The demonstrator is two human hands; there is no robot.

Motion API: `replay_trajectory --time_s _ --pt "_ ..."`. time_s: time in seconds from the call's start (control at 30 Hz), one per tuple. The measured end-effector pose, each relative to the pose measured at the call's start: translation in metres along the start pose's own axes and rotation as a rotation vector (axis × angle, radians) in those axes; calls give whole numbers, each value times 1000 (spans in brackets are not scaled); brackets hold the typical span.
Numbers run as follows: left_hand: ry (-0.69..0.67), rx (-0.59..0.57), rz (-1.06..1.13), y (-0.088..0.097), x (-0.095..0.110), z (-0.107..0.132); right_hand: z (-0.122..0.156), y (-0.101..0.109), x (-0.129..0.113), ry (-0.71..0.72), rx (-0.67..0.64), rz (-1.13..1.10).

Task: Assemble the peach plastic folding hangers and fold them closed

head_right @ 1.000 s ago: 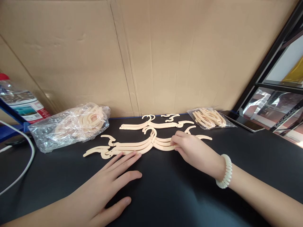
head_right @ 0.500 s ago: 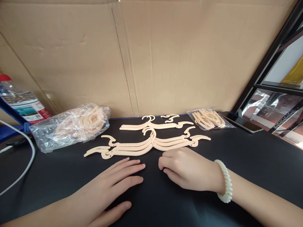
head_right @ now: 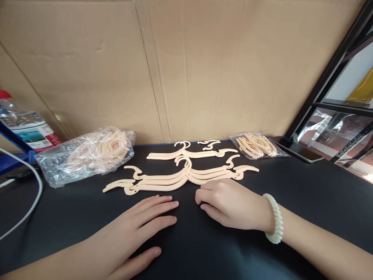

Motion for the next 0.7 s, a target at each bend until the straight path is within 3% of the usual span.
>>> replay_trajectory --time_s 0.7 --pt "-11 76 105 9 0 2 -2 1 -3 26 -2 45"
Point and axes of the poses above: each hand's wrist, its own z-axis away from the middle knuckle, its own y-axis out of the back of the hand, x = y × z, the point moved 9 cm from there along -z, towards the middle knuckle, and after that the axes turned 10 degrees about y, right-handed, at the moved point
